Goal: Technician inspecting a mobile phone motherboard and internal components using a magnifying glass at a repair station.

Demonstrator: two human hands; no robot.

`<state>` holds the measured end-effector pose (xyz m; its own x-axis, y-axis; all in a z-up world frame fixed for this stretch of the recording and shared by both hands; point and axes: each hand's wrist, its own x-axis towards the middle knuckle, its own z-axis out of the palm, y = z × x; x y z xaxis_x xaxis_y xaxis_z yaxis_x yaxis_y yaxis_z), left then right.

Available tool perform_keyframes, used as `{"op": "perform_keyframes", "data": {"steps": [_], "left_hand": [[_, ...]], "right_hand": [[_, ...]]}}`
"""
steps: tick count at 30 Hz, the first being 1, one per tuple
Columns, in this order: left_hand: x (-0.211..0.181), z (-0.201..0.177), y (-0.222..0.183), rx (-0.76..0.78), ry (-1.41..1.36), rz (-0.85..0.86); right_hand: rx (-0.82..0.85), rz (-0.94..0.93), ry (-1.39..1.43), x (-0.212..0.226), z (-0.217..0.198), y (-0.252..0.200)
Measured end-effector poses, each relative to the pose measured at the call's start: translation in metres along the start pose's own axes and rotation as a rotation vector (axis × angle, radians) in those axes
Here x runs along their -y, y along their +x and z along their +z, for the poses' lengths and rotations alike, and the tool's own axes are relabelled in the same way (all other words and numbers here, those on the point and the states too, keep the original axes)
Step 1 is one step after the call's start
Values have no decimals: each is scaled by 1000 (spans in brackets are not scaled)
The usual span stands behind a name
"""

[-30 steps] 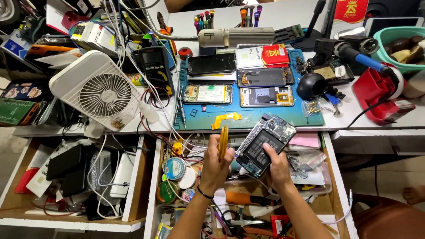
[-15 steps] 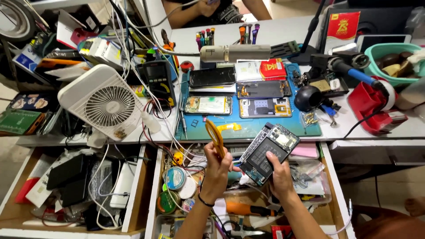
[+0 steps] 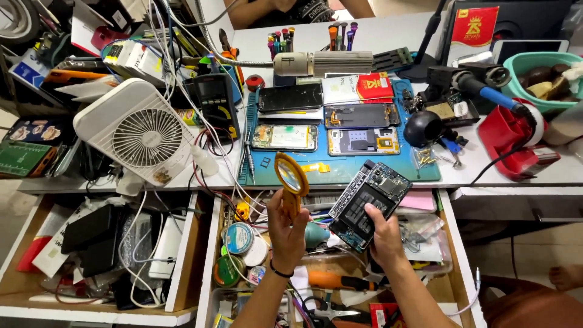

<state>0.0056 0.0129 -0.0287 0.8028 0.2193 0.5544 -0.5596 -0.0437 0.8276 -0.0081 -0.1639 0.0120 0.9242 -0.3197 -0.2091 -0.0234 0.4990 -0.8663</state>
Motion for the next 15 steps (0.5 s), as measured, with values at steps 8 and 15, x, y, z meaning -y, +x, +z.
{"op": "perform_keyframes", "data": {"steps": [8, 15], "left_hand": [[-12, 6, 5, 28, 162, 168], [-30, 26, 0, 163, 236, 150]], "right_hand": [[77, -43, -123, 17, 9, -2], [118, 29, -510, 7, -6, 8]]}}
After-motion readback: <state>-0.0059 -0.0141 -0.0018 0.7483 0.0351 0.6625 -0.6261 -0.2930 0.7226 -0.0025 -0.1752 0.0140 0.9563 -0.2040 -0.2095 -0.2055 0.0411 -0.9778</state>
